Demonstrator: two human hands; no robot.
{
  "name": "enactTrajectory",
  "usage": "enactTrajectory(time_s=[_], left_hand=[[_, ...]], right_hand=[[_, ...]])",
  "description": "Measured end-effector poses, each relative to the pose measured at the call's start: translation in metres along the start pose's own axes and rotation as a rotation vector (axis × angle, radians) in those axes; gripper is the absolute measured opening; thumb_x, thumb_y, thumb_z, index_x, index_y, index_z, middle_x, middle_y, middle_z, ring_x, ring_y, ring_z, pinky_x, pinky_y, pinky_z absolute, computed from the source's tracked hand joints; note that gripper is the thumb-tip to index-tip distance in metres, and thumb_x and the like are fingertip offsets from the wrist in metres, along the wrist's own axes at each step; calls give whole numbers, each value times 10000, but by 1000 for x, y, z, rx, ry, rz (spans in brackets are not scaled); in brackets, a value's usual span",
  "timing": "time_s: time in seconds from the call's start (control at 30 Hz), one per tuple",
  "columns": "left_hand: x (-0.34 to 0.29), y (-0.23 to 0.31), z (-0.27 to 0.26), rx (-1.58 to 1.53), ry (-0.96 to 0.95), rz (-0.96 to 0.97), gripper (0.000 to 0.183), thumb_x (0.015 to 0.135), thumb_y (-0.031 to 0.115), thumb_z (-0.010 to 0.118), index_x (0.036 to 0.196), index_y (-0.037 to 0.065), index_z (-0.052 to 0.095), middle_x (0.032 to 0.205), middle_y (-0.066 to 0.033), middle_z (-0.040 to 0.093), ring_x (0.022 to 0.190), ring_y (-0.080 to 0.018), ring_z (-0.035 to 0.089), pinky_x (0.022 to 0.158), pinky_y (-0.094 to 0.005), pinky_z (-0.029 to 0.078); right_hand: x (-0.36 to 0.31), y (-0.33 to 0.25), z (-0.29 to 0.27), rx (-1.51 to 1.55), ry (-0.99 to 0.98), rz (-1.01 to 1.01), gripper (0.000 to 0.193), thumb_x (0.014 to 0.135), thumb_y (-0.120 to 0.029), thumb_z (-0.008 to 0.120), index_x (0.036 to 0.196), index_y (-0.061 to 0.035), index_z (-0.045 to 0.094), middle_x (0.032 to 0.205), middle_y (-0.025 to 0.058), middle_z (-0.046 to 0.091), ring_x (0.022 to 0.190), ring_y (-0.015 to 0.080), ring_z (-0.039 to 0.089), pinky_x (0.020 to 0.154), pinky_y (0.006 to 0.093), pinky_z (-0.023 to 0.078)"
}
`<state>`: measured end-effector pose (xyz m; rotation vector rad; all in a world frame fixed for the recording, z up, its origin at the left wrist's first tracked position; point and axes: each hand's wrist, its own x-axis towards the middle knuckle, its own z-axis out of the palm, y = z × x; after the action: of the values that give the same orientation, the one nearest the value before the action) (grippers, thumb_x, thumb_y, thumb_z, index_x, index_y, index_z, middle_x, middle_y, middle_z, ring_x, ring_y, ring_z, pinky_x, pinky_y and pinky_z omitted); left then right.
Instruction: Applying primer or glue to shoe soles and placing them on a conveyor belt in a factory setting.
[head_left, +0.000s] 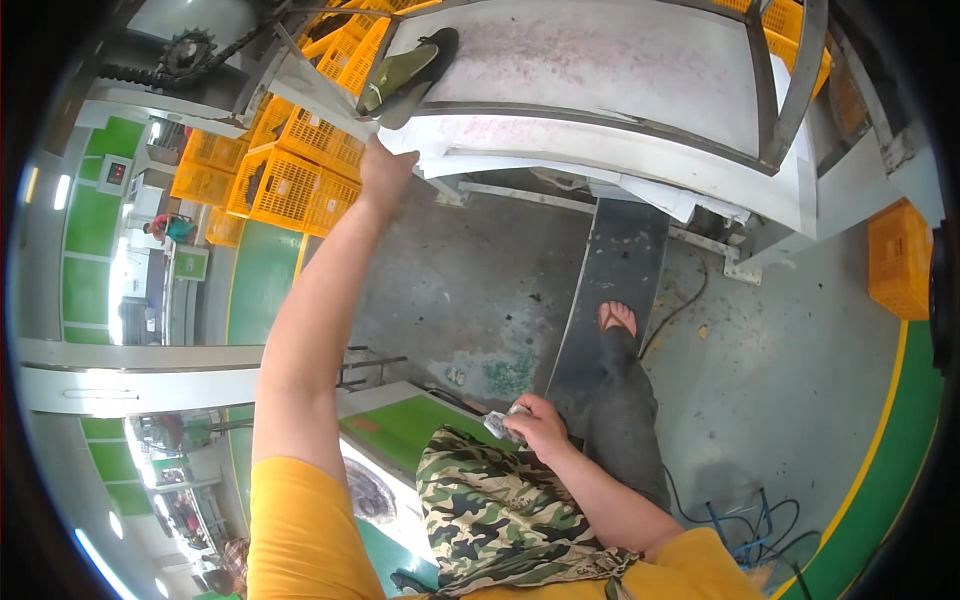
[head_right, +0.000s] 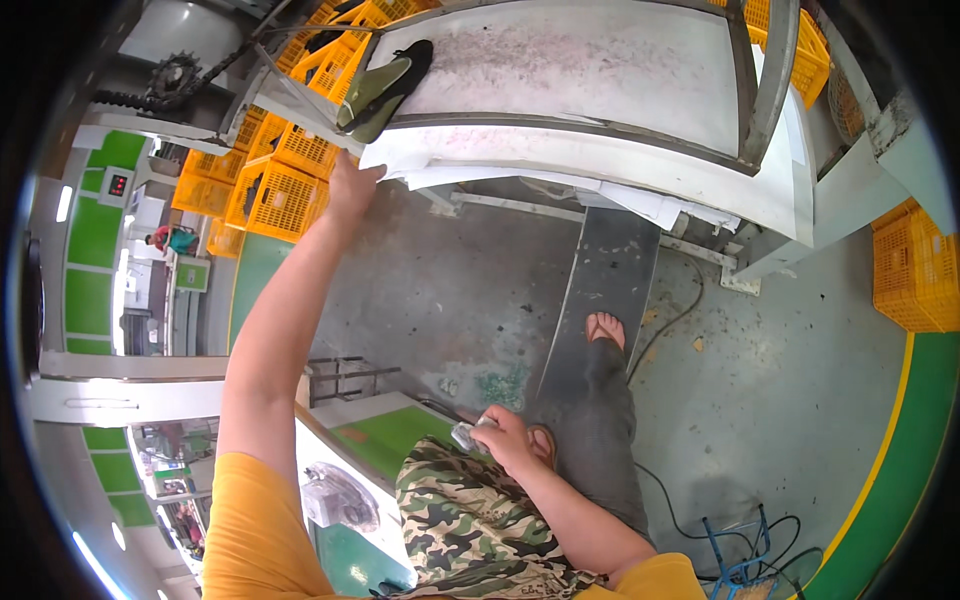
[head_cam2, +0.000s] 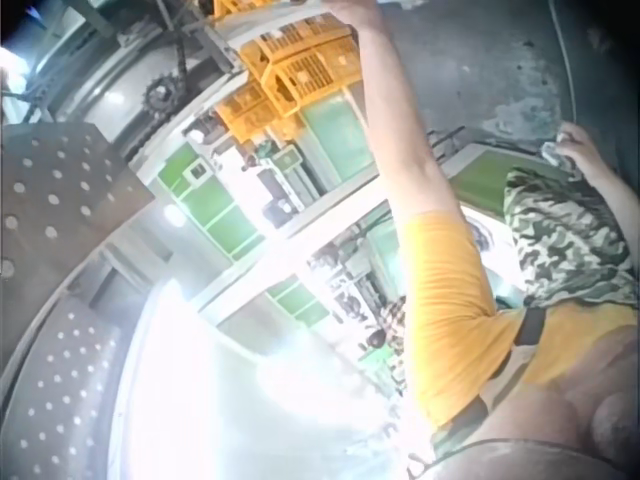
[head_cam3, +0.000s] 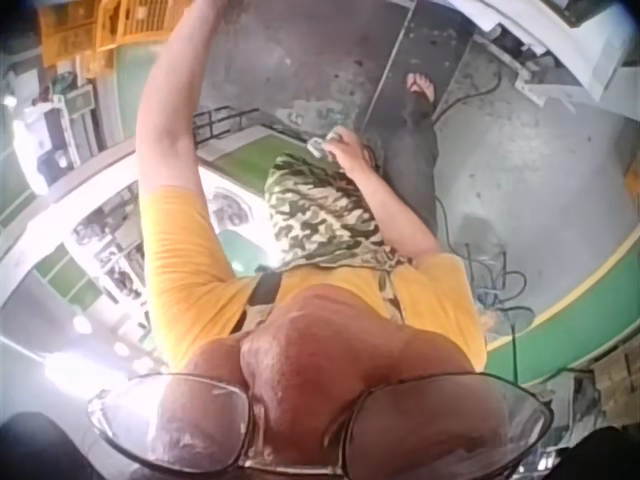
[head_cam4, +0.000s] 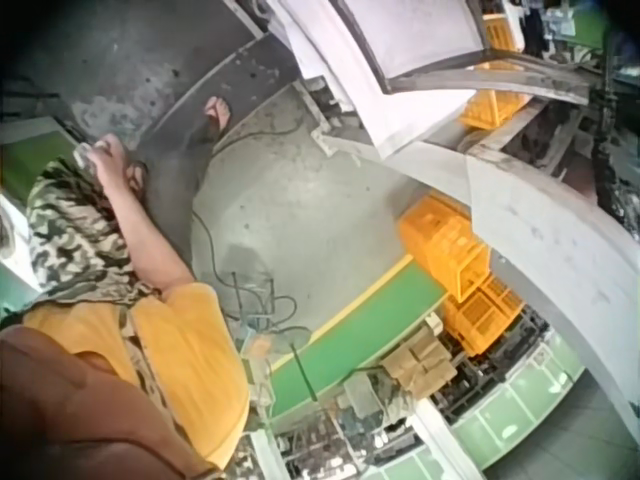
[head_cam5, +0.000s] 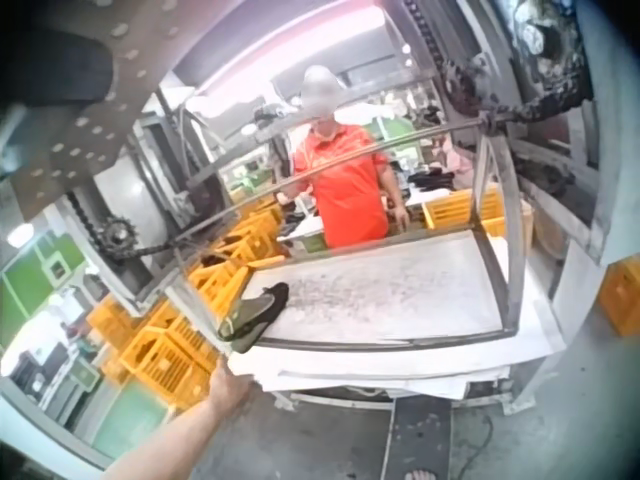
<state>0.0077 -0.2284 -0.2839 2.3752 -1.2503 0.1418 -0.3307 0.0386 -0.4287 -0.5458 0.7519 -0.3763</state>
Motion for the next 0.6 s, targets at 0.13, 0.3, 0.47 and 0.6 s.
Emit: enactTrajectory(time_s=[0.13,0.3,0.47,0.6], left_hand=[[18,23,-12,-334,-216,-121,810,731,112,743,1404,-83,335,1361,-249,488,1233,-351,513,1032,-379,403],[48,29,-26,-961,-321,-230,832,762,56,683,1472,-46,261,1417,-190,442,1265,-312,476,1002,-391,428],[-16,-78,-14,-91,-180,181,613,783,115,670,1339,-41,464,1258,-192,579,1145,-297,568,940,-360,460],[-188,-98,-42,-336,-310,99,700,748,24,661,1404,-7,418,1363,-219,519,1275,-304,507,1060,-365,406]], right_hand=[[2,3,-3,-20,4,-15,122,774,-28,678,785,-32,557,671,-11,535,599,60,482,519,247,343],[4,5,-10,-77,10,25,126,777,-25,679,801,-32,556,673,-10,532,595,63,481,518,253,345],[-3,8,-3,-104,-8,-2,123,769,-23,679,806,-35,562,676,-8,532,594,70,481,521,260,352],[15,12,-6,-94,55,-87,111,742,-28,664,794,-43,567,678,-5,539,589,82,491,513,267,365]])
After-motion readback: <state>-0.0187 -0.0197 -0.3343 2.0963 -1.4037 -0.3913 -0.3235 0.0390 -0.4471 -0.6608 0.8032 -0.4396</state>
